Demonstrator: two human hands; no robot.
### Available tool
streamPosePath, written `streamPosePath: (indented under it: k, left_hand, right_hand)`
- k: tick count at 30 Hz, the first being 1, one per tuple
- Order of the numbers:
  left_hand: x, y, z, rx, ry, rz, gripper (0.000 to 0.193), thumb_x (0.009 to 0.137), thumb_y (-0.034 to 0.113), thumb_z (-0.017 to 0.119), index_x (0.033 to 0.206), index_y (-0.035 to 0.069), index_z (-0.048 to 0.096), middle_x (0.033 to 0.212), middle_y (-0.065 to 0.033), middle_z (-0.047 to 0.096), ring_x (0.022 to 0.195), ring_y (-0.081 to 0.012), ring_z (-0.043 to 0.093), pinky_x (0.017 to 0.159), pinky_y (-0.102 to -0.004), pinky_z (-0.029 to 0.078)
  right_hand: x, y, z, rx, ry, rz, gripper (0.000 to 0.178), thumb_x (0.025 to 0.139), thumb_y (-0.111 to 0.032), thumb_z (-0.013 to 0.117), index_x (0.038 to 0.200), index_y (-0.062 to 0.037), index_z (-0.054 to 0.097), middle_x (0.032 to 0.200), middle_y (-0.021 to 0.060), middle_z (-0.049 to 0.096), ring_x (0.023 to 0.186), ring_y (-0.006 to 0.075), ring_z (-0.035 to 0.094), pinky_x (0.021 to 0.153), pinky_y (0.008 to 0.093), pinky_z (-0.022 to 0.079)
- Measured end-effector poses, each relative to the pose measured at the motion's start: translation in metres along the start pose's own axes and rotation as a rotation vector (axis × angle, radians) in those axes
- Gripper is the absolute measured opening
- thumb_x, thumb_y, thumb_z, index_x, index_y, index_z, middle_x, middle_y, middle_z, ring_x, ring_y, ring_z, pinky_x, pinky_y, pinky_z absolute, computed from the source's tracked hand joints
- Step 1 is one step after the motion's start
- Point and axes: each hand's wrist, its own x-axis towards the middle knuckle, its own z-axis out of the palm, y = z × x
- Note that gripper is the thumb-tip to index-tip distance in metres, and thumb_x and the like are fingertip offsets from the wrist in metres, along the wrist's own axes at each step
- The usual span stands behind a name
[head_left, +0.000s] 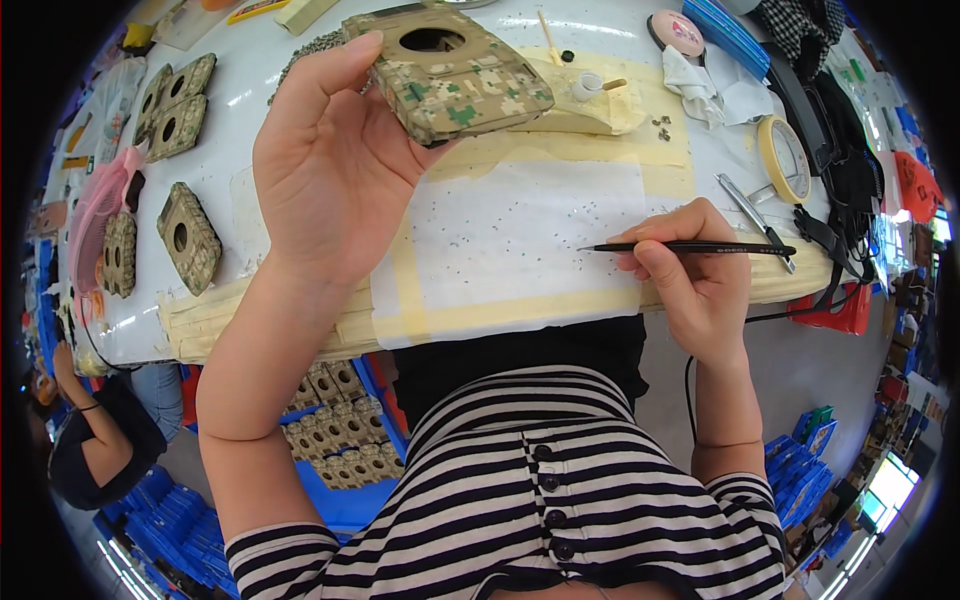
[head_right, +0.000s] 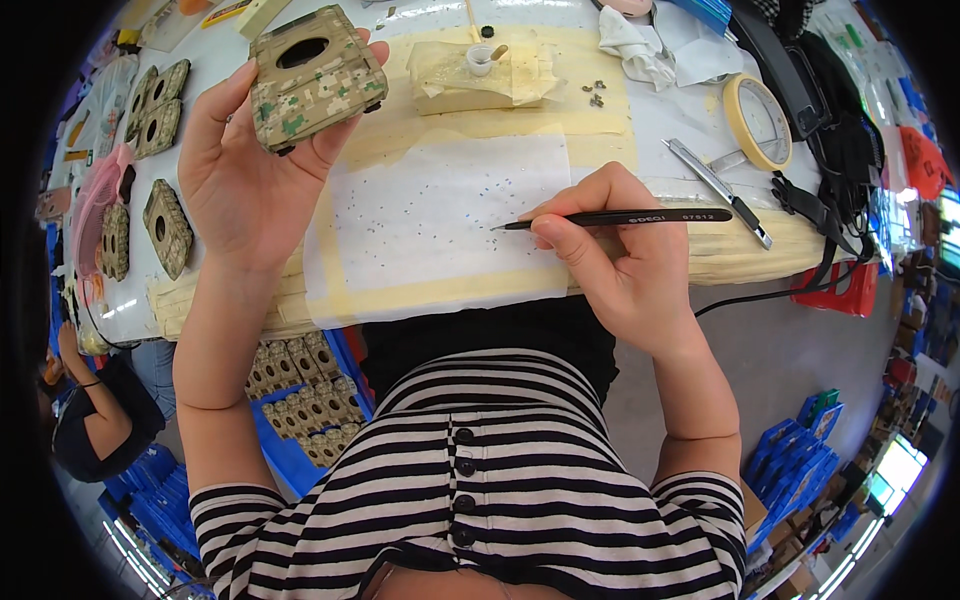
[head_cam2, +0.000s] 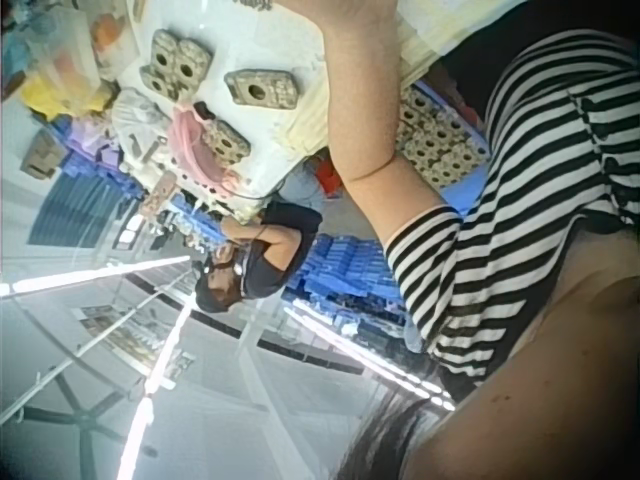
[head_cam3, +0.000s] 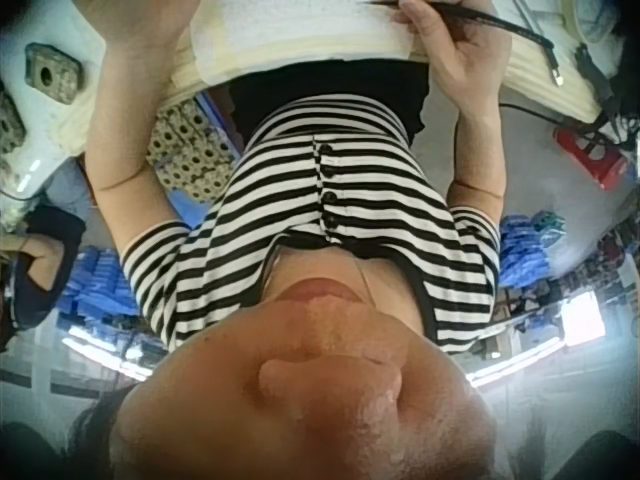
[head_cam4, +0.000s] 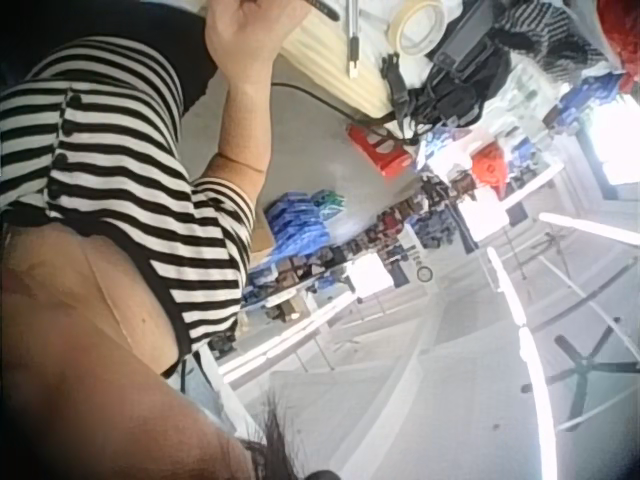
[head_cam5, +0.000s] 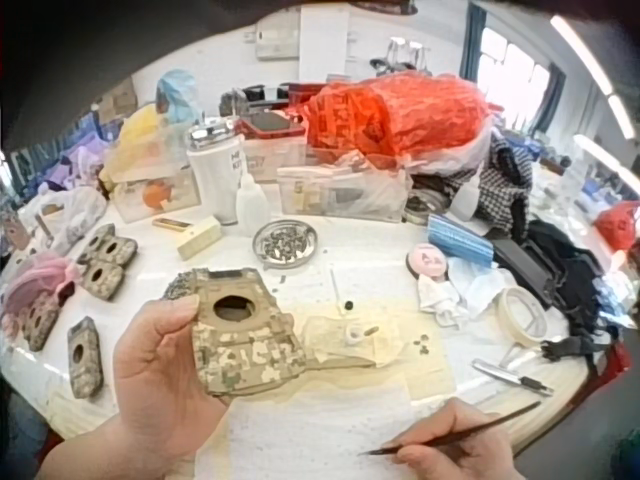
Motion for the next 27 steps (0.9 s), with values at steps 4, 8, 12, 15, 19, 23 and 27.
streamPosePath:
  k: [4,8,12,15,19,23,27]
  left_hand:
    - [0.001,0.0,-0.002,0.003,-0.005,0.002,0.056,0.092,0.03,0.038,0.132,-0.009,0.035,0.13,-0.0266,0.044,0.123,-0.036,0.044,0.097,-0.0357,0.047]
    - [0.0,0.0,-0.002,-0.002,-0.006,0.001,0.056,0.092,0.03,0.038,0.132,-0.01,0.034,0.13,-0.0266,0.044,0.124,-0.036,0.044,0.097,-0.0357,0.047]
    - [0.001,-0.001,-0.001,-0.009,-0.006,-0.002,0.056,0.092,0.03,0.038,0.132,-0.01,0.034,0.13,-0.0266,0.044,0.124,-0.0366,0.043,0.097,-0.0357,0.047]
    - [0.001,-0.001,-0.001,-0.002,-0.005,-0.005,0.057,0.092,0.031,0.038,0.131,-0.01,0.034,0.13,-0.0265,0.044,0.124,-0.037,0.043,0.097,-0.0359,0.047]
    - [0.0,0.0,-0.001,0.001,-0.01,-0.016,0.057,0.092,0.032,0.039,0.13,-0.011,0.036,0.129,-0.0262,0.045,0.122,-0.0366,0.045,0.096,-0.0363,0.048]
    - [0.0,0.002,-0.004,-0.001,-0.036,-0.045,0.057,0.091,0.032,0.038,0.13,-0.01,0.037,0.129,-0.0252,0.046,0.12,-0.0352,0.048,0.095,-0.0364,0.048]
    - [-0.002,0.002,0.001,-0.054,-0.046,-0.087,0.056,0.091,0.032,0.037,0.13,-0.008,0.039,0.126,-0.0233,0.05,0.12,-0.0335,0.048,0.096,-0.0371,0.046]
  right_hand:
    - [0.0,0.001,0.0,0.007,-0.003,-0.007,0.009,0.087,-0.004,0.061,0.087,0.0027,0.056,0.081,0.0069,0.062,0.072,0.0094,0.057,0.067,0.0217,0.047]
    - [0.001,0.001,-0.001,-0.002,-0.022,-0.026,0.008,0.088,-0.005,0.059,0.088,0.0022,0.054,0.083,0.0091,0.063,0.072,0.0097,0.058,0.066,0.0211,0.047]
    - [0.001,0.002,-0.006,-0.061,-0.05,-0.052,0.01,0.091,-0.007,0.055,0.09,0.0018,0.052,0.086,0.0137,0.065,0.071,0.0111,0.061,0.063,0.0207,0.049]
    - [0.002,-0.002,-0.006,-0.023,0.004,-0.061,0.014,0.091,-0.011,0.056,0.089,0.0014,0.051,0.085,0.0145,0.064,0.068,0.0117,0.061,0.061,0.0212,0.049]
    - [0.014,-0.019,-0.011,0.072,0.075,-0.161,0.012,0.09,-0.009,0.059,0.09,0.0014,0.053,0.081,0.0107,0.065,0.069,0.0098,0.061,0.061,0.0191,0.049]
    - [0.035,-0.043,-0.011,0.112,0.07,-0.339,0.014,0.09,-0.011,0.059,0.09,0.0017,0.053,0.082,0.0122,0.065,0.068,0.0106,0.062,0.06,0.0196,0.049]
    - [0.058,-0.066,0.005,0.019,0.047,-0.528,0.021,0.092,-0.022,0.055,0.089,-0.0013,0.049,0.079,0.0181,0.063,0.064,0.0155,0.058,0.058,0.0234,0.047]
